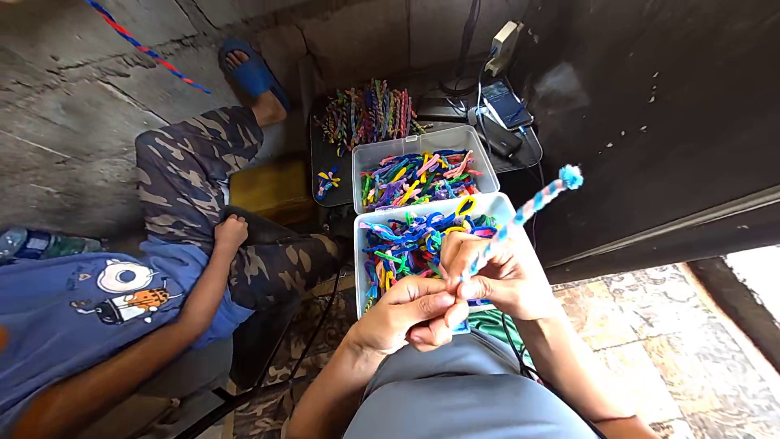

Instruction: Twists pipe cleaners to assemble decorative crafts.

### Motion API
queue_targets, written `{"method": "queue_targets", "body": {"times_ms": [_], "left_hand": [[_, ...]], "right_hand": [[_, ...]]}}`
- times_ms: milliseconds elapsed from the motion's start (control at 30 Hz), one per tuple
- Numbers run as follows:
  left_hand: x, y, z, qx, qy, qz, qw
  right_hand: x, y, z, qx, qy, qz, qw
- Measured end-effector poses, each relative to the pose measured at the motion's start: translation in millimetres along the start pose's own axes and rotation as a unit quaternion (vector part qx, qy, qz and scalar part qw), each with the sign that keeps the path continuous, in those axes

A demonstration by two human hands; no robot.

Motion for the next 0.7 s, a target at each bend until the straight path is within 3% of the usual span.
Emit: {"method": "queue_targets", "body": {"times_ms": [67,133,200,300,333,367,567,700], "left_hand": [[2.0,0.7,0.4,0.022,0.081,0.011,0.996],[3.9,0.5,1.6,0.079,0.259,0.07,0.96],[4.1,1.4,0.1,0.141,0.481,0.147,0.853],[-0.1,6.1,-9.5,0.193,0.735,0.237,0.605],[-2.2,7.6,-12.2,0.2,0.768,0.251,0.554],[-4.8,8.4,-13.4,0.203,0.781,0.26,0.53],[-19.8,9.2,-12.3,0.228,0.755,0.286,0.544],[-27.5,6.8,-4.1,0.243,0.737,0.301,0.554]], "right_hand": [[1.0,-0.9,-1.4,-0.019,-0.022,0.024,0.999],[3.5,-1.4,-5.4,-0.014,-0.084,0.069,0.994],[6.7,-1.0,-7.0,0.0,-0.15,0.122,0.981],[7.9,1.4,-4.9,0.021,-0.208,0.181,0.961],[7.4,2.7,-3.4,0.028,-0.214,0.187,0.958],[6.3,3.9,-2.3,0.034,-0.218,0.188,0.957],[5.2,9.7,-4.9,0.093,-0.234,0.194,0.948],[8.7,18.4,0.3,0.087,-0.239,0.188,0.949]]}}
Point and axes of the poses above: each hand's wrist, its own y-axis towards the middle knuckle, its own x-axis out of the palm, z = x × y, the point moved 2 cm from there along y, towards the middle knuckle, and after that the axes turned 1 degree about z, right-handed, at the moved point
